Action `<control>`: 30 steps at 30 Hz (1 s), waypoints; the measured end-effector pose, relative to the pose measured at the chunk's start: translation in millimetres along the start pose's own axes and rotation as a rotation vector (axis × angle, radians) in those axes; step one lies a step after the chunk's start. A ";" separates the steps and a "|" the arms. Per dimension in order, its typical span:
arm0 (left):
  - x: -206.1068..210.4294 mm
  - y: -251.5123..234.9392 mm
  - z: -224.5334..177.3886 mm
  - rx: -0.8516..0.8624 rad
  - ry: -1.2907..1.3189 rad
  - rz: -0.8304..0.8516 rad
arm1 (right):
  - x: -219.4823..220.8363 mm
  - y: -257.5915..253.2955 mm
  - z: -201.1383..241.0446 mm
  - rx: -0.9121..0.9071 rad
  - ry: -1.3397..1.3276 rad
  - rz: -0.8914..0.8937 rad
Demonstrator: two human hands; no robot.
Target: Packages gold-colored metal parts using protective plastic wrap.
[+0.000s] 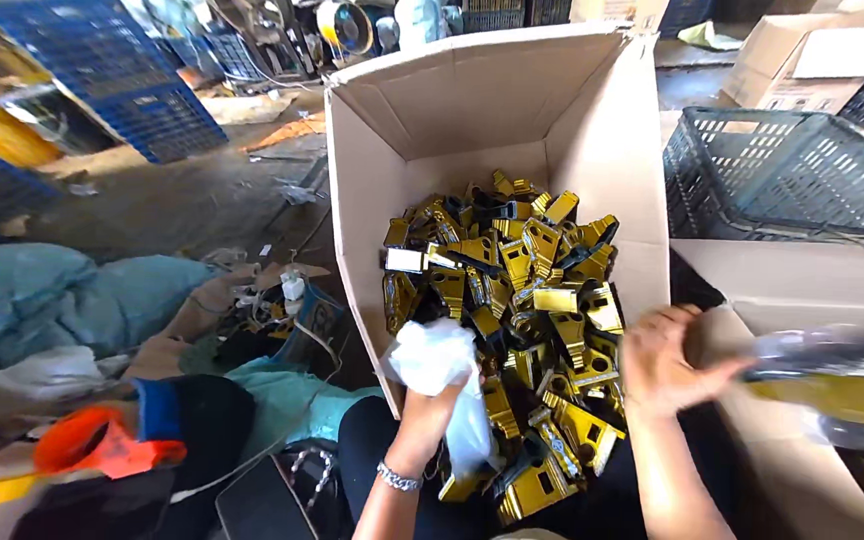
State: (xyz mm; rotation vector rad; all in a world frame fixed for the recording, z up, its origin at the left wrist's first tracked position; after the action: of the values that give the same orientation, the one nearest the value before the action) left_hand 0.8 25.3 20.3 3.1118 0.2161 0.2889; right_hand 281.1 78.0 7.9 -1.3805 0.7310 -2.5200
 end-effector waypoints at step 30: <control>24.1 -2.7 -17.9 -0.004 -0.071 0.331 | 79.1 13.1 -60.9 0.625 0.956 0.320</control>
State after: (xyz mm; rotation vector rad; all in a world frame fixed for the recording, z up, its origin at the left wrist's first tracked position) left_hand 20.6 31.2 42.2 3.1348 -0.3028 0.1790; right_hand 185.7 57.2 32.7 0.1652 0.1763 -2.6734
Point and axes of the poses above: each hand's wrist, its own y-axis away from the middle knuckle, its own x-axis out of the palm, z = x × y, the point moved 2 cm from there along -y, towards the middle knuckle
